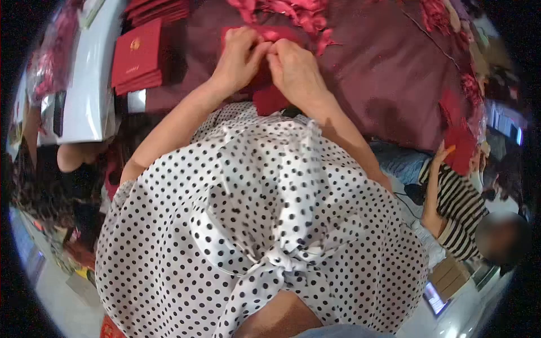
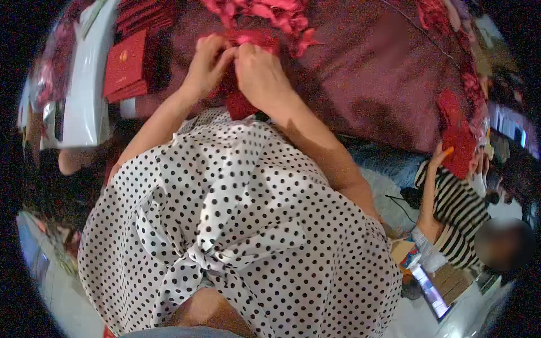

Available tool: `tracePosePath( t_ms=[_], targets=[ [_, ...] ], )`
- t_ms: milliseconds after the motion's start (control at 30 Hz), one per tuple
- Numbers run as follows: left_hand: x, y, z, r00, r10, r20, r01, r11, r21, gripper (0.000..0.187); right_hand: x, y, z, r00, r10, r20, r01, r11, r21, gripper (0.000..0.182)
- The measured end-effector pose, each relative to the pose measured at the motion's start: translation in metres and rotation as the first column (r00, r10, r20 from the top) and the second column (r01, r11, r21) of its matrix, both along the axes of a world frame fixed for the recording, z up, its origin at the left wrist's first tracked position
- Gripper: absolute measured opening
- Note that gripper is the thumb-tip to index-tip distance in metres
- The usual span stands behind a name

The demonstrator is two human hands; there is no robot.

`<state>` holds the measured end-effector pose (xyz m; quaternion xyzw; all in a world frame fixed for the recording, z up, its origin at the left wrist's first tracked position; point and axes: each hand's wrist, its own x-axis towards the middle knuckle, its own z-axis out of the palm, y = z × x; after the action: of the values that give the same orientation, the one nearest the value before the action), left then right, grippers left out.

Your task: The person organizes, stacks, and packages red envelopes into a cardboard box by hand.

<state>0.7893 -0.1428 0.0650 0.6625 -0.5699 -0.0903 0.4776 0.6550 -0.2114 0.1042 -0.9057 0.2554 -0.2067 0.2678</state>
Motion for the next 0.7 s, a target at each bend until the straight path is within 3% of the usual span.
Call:
tracePosePath(
  t_ms=[33,67,100,133,167,200,233,267,300,333,367,433,467,500,567,600,633,667,700],
  targets=[
    [0.002,0.002,0.000,0.997,0.003,0.072,-0.003,1.000,0.000,0.011,0.004,-0.003,-0.007,0.996,-0.006,0.087,0.006,1.000,-0.006,0.012],
    [0.002,0.006,-0.002,0.997,0.035,0.071,-0.035,0.999,-0.010,0.011,0.007,-0.001,-0.004,0.988,-0.140,0.064,0.106,0.919,0.381,0.016],
    [0.001,0.009,0.002,0.994,0.071,0.087,-0.070,0.997,-0.012,0.012,0.008,-0.003,-0.005,0.968,-0.243,0.068,0.160,0.799,0.580,0.018],
    [0.001,0.012,0.012,0.998,0.052,-0.031,-0.050,0.997,0.065,0.014,0.005,-0.003,-0.003,0.968,-0.200,0.154,0.054,0.761,0.647,0.017],
    [0.006,0.016,0.007,0.999,0.038,0.026,-0.039,0.998,0.052,0.018,0.005,-0.005,0.004,0.974,-0.113,0.196,-0.013,0.837,0.547,0.021],
    [0.014,0.018,0.015,0.959,-0.009,-0.283,0.073,0.974,0.215,0.021,0.005,-0.001,-0.010,0.972,-0.084,0.221,-0.009,0.922,0.386,0.024],
    [0.019,0.019,0.018,0.867,0.018,-0.497,0.117,0.964,0.240,0.022,0.002,0.000,-0.002,0.971,-0.041,0.234,-0.058,0.914,0.401,0.023],
    [0.021,0.014,0.039,0.664,-0.019,-0.748,0.301,0.922,0.244,0.021,0.001,-0.002,0.004,0.987,-0.033,0.160,-0.043,0.891,0.452,0.019],
    [0.015,0.024,0.051,0.907,-0.115,-0.404,0.218,0.951,0.218,0.019,-0.001,0.001,0.005,0.958,-0.017,0.287,-0.117,0.889,0.443,0.015],
    [0.032,0.010,0.054,0.817,-0.172,-0.551,0.405,0.850,0.335,0.015,-0.002,-0.003,0.001,0.969,0.011,0.245,-0.105,0.922,0.373,0.016],
    [0.037,0.004,0.048,0.750,-0.178,-0.637,0.460,0.832,0.309,0.010,-0.003,-0.002,0.000,0.971,-0.032,0.237,-0.066,0.917,0.393,0.018],
    [0.052,-0.017,0.051,0.829,-0.322,-0.457,0.537,0.686,0.491,0.005,-0.004,-0.006,-0.008,0.964,-0.003,0.268,-0.090,0.938,0.336,0.017],
    [0.053,-0.021,0.055,0.796,-0.197,-0.573,0.536,0.669,0.515,0.007,-0.003,-0.007,-0.011,0.962,0.000,0.272,-0.088,0.947,0.310,0.017],
    [0.054,-0.031,0.056,0.794,-0.213,-0.569,0.543,0.670,0.507,0.007,-0.005,-0.007,-0.006,0.961,-0.002,0.277,-0.083,0.952,0.295,0.016],
    [0.059,-0.038,0.054,0.780,-0.511,-0.361,0.621,0.560,0.549,0.010,-0.009,-0.004,0.001,0.955,0.020,0.295,-0.109,0.951,0.290,0.016],
    [0.047,-0.040,0.079,0.742,-0.559,-0.369,0.657,0.500,0.564,0.008,-0.012,-0.004,0.004,0.959,0.023,0.281,-0.108,0.950,0.293,0.016],
    [0.043,-0.036,0.080,0.754,-0.569,-0.328,0.643,0.538,0.545,0.008,-0.014,-0.002,0.004,0.963,0.028,0.266,-0.111,0.948,0.299,0.016],
    [0.042,-0.034,0.077,0.765,-0.577,-0.287,0.629,0.573,0.526,0.009,-0.014,-0.004,0.004,0.991,0.033,0.127,-0.066,0.961,0.270,0.016],
    [0.047,-0.034,0.059,0.729,-0.665,-0.162,0.658,0.617,0.431,0.011,-0.019,-0.003,0.015,0.997,0.010,0.078,-0.027,0.975,0.222,0.016]
  ],
)
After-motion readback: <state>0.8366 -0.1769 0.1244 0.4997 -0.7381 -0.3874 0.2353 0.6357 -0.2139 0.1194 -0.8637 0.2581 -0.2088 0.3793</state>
